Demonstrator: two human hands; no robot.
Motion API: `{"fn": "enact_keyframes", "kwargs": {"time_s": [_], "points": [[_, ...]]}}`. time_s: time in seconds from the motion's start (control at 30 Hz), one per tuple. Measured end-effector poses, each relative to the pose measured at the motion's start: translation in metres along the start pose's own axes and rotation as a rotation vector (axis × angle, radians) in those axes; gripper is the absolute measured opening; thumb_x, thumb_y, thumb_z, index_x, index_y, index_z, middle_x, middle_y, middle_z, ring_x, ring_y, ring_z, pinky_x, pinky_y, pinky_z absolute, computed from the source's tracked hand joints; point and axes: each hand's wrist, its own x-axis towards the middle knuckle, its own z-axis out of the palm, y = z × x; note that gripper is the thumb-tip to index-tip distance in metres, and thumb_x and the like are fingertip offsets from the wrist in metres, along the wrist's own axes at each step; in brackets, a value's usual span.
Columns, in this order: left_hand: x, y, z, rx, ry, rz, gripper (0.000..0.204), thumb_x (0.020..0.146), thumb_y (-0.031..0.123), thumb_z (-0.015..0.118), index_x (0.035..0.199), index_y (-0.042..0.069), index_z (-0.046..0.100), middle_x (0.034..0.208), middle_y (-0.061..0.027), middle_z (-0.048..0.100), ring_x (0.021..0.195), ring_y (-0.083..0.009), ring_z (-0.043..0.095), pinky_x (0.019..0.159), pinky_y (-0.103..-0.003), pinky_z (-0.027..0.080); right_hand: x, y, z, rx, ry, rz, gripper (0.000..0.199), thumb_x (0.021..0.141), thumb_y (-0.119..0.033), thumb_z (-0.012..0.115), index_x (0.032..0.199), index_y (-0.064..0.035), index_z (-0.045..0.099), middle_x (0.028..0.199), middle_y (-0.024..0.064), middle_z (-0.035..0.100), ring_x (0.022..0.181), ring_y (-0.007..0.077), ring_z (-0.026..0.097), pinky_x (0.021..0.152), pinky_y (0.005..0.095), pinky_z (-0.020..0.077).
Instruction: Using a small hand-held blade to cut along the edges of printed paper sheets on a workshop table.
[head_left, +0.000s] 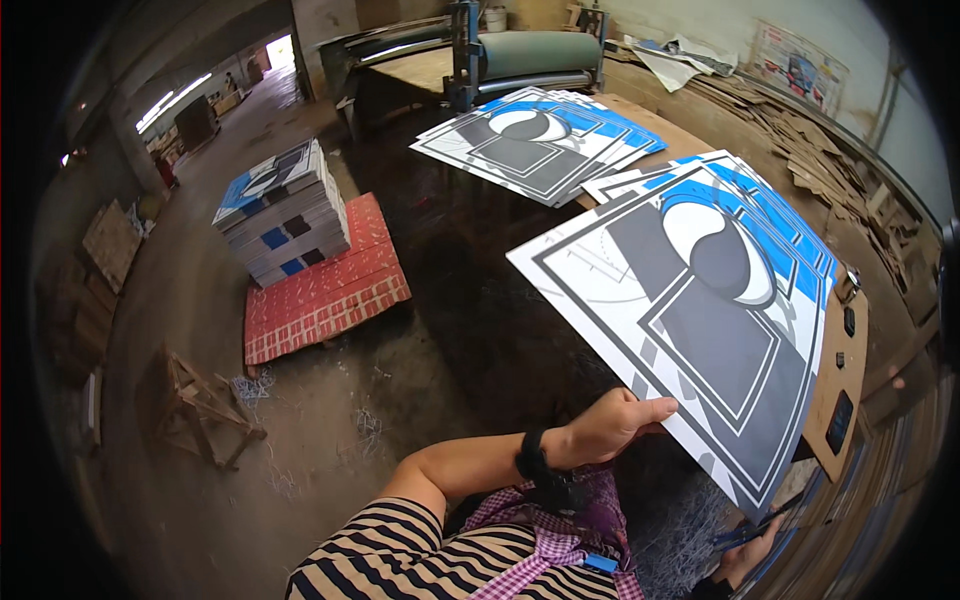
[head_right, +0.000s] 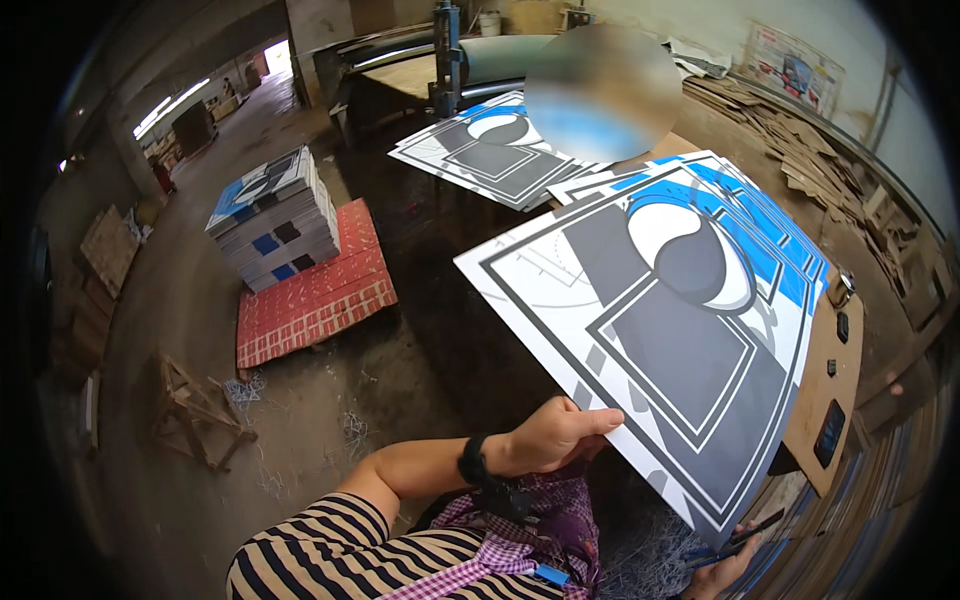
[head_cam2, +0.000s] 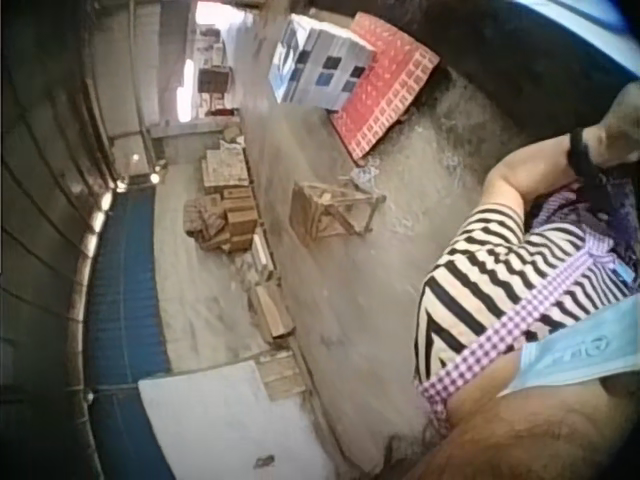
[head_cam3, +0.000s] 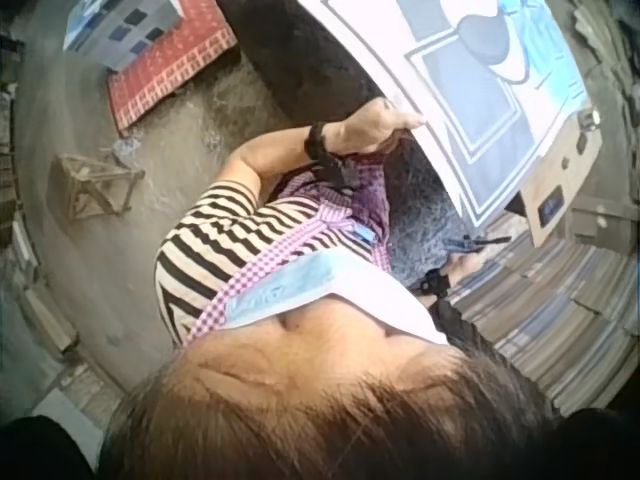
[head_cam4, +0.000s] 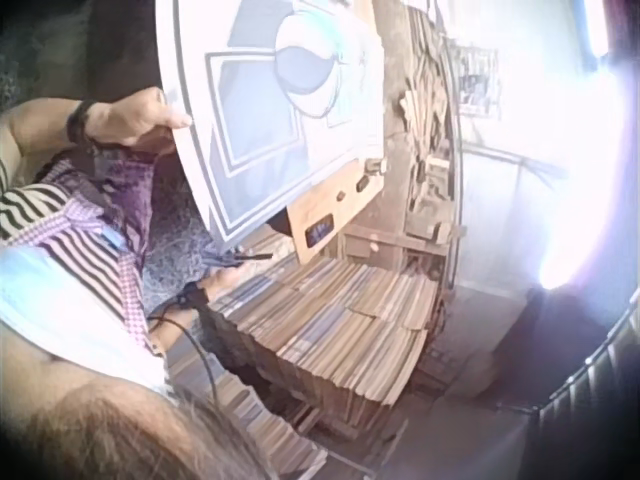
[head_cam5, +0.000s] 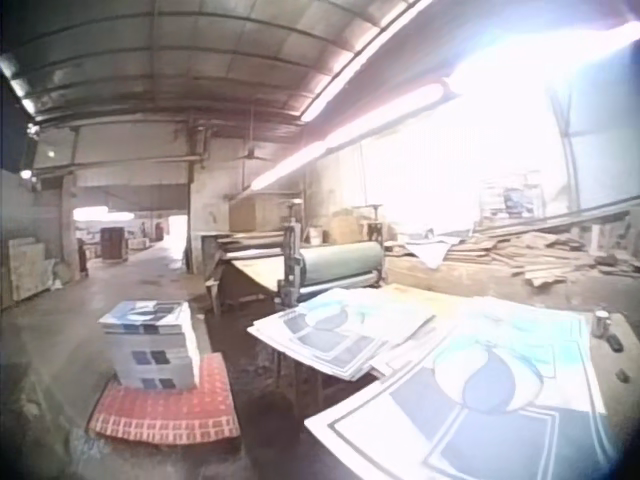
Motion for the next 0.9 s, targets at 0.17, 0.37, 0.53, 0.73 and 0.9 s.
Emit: {"fn": "enact_keyframes", "kwargs": {"time_s": [0.17,0.37,0.53,0.73,0.9], "points": [[-0.024,0.061,-0.016,-0.007,-0.021,0.101,0.027,0.09,0.009,0.05,0.11,-0.008,0.055,0.109,-0.0141,0.062,0.101,-0.0202,0.06,0.091,-0.032,0.047,-0.01,-0.02,0.035,-0.083,0.08,-0.09,0.035,0.099,-0.032,0.038,0.111,-0.0027,0.053,0.085,0.0055,0.055,0.08,0.0116,0.055,0.073,0.0259,0.047],[-0.032,0.14,-0.063,0.165,0.181,0.392,0.027,0.082,0.003,0.053,0.107,-0.006,0.057,0.1,-0.0139,0.063,0.095,-0.0236,0.062,0.088,-0.038,0.05,0.0,-0.022,0.05,-0.055,0.054,-0.101,0.032,0.097,-0.033,0.043,0.111,-0.0056,0.053,0.084,0.0016,0.056,0.071,0.0086,0.052,0.065,0.0207,0.0449],[-0.03,0.232,-0.134,0.261,0.329,0.609,0.019,0.081,0.009,0.055,0.096,-0.003,0.06,0.095,-0.0094,0.064,0.088,-0.0199,0.062,0.083,-0.033,0.05,0.007,-0.012,0.055,-0.005,0.074,-0.07,0.03,0.098,-0.03,0.043,0.114,-0.0064,0.053,0.084,0.0032,0.057,0.07,0.0086,0.052,0.063,0.0198,0.0442],[-0.061,0.332,-0.213,0.449,0.429,0.617,0.026,0.083,0.012,0.054,0.105,-0.003,0.057,0.104,-0.0105,0.062,0.101,-0.0227,0.057,0.094,-0.036,0.041,0.004,-0.016,0.079,-0.005,0.061,-0.087,0.032,0.097,-0.032,0.044,0.111,-0.0054,0.054,0.08,0.0025,0.057,0.067,0.0081,0.052,0.062,0.0196,0.0434],[-0.06,0.326,-0.239,0.507,0.487,0.575,0.031,0.084,0.006,0.052,0.114,-0.002,0.052,0.109,-0.0101,0.059,0.103,-0.0225,0.057,0.094,-0.036,0.043,0.005,-0.02,0.094,-0.019,0.066,-0.119,0.033,0.097,-0.032,0.043,0.112,-0.0043,0.053,0.08,0.0027,0.057,0.066,0.0082,0.052,0.06,0.0194,0.0432]]}}
